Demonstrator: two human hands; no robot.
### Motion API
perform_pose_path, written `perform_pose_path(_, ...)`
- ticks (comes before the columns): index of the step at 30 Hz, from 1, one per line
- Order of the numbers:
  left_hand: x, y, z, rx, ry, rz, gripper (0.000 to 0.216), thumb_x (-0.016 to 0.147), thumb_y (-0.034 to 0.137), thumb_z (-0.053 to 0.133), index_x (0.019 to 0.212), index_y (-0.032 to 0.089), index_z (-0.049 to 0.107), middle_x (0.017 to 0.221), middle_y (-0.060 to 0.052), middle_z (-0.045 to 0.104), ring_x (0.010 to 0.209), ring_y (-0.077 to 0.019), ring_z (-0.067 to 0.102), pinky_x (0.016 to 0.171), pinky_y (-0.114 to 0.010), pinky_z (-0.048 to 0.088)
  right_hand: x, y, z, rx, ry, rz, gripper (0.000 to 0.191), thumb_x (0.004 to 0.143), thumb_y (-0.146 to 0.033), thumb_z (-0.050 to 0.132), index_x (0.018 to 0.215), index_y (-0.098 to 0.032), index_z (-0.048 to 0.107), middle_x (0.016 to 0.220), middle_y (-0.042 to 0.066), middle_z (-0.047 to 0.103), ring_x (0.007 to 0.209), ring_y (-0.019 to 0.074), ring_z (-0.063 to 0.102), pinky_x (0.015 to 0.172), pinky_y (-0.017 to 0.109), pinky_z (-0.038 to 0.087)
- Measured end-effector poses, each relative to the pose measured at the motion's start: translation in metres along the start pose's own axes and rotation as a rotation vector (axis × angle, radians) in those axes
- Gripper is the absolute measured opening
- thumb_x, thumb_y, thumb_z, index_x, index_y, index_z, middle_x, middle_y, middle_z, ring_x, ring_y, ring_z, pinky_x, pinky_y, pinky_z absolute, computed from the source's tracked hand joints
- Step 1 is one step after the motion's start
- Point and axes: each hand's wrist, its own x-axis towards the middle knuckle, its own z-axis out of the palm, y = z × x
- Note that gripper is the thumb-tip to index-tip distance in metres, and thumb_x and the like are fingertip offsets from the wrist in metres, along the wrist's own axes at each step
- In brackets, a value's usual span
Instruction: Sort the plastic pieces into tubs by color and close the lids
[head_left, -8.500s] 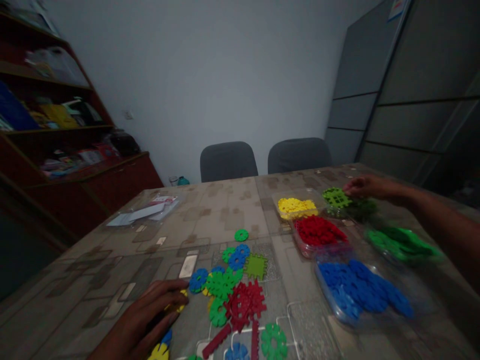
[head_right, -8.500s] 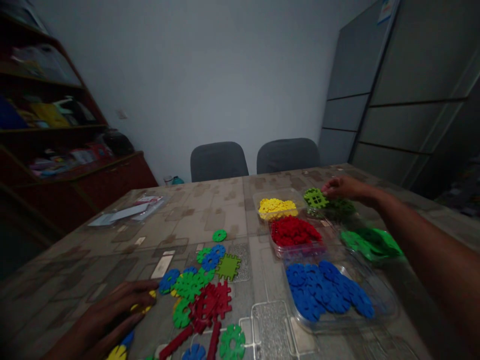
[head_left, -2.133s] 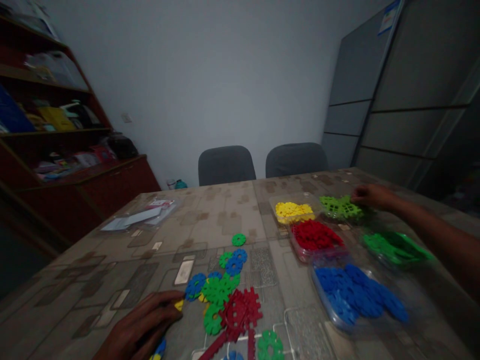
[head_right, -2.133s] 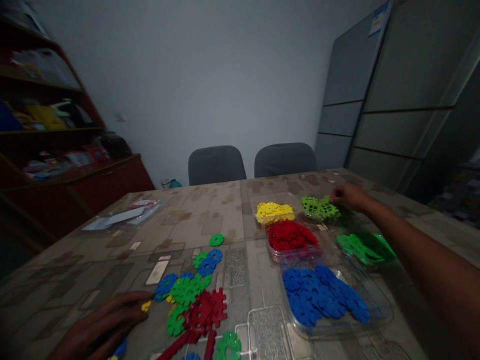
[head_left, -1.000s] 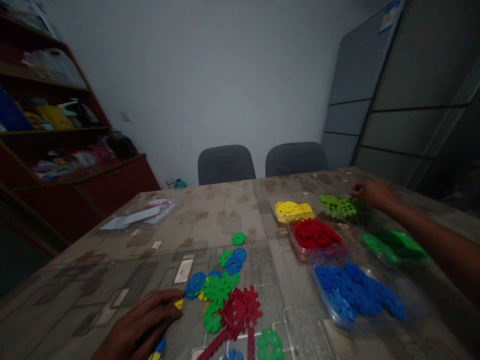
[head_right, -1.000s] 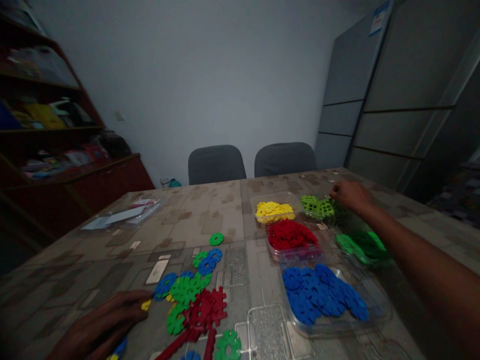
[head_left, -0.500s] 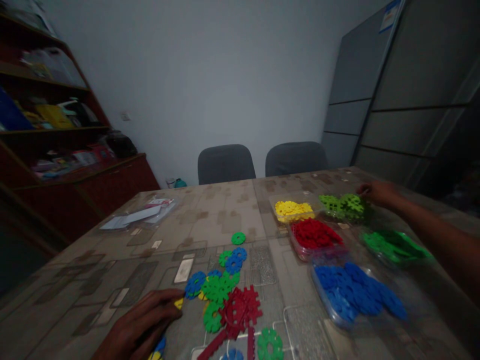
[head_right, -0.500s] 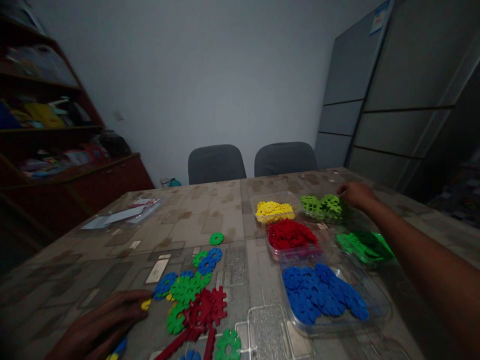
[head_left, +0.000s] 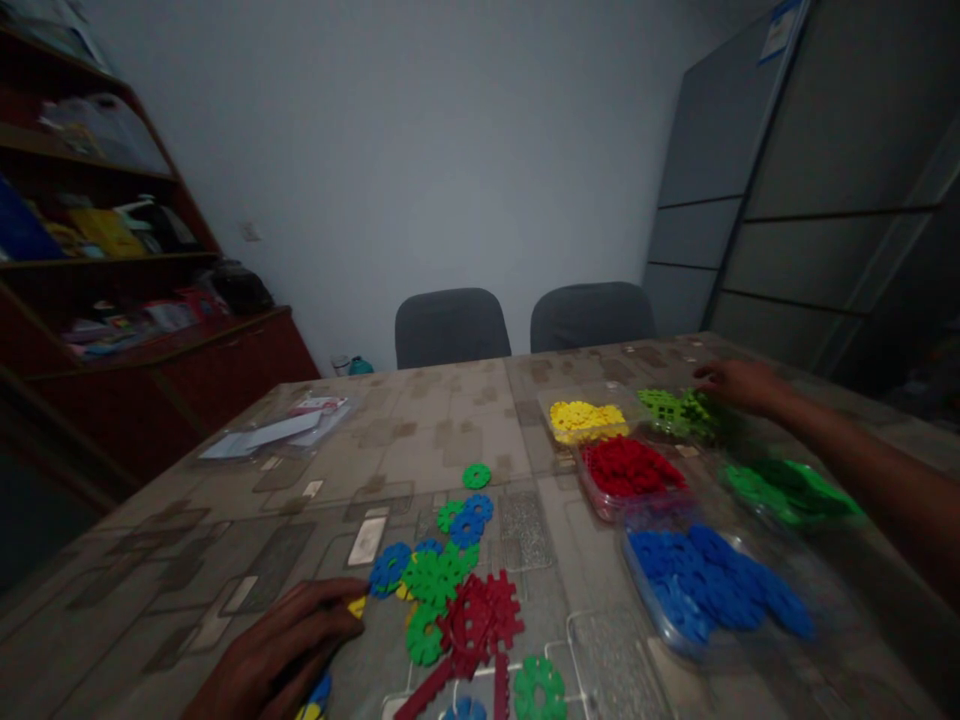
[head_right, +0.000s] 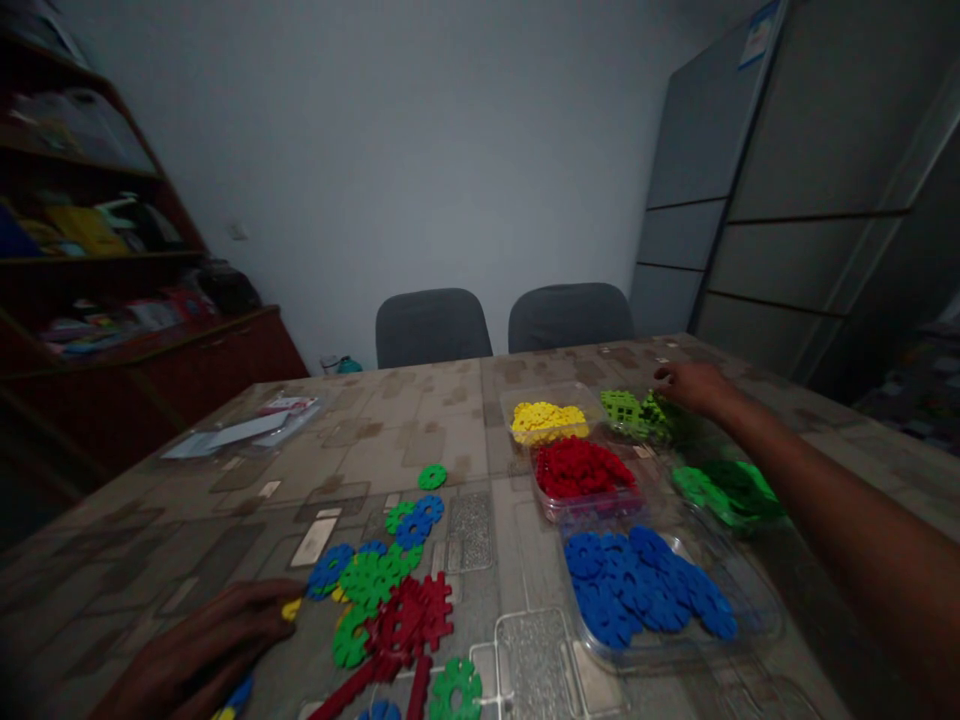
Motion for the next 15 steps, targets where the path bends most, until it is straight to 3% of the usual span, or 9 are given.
perform_pose_path(7, -0.002, 0.005, 0.004, -0.055, 0.066, -0.09, 0.018, 0.092, 0.029, 0.055, 0.105, 0.031, 0.068, 0.118, -0.001, 0.071, 0.104, -0.0174, 0.069, 0.088, -0.02, 0.055, 0.005, -0.008, 0.005, 0.033, -0.011, -0.024, 0.026, 0.093, -0.032, 0.06, 0.114, -0.018, 0.061, 0.114, 0.006, 0.064, 0.096, 0.0201, 0.064, 0.081, 0.04, 0.055)
perform_pose_path(15, -0.001, 0.012, 0.005, -0.101, 0.086, -0.152, 0.018, 0.094, 0.034, 0.053, 0.103, 0.031, 0.068, 0.117, -0.001, 0.07, 0.104, -0.0154, 0.068, 0.088, -0.018, 0.053, 0.001, 0.005, 0.003, 0.102, 0.026, 0.028, 0.027, 0.094, -0.034, 0.059, 0.114, -0.017, 0.061, 0.112, 0.006, 0.065, 0.092, 0.0192, 0.065, 0.078, 0.038, 0.056)
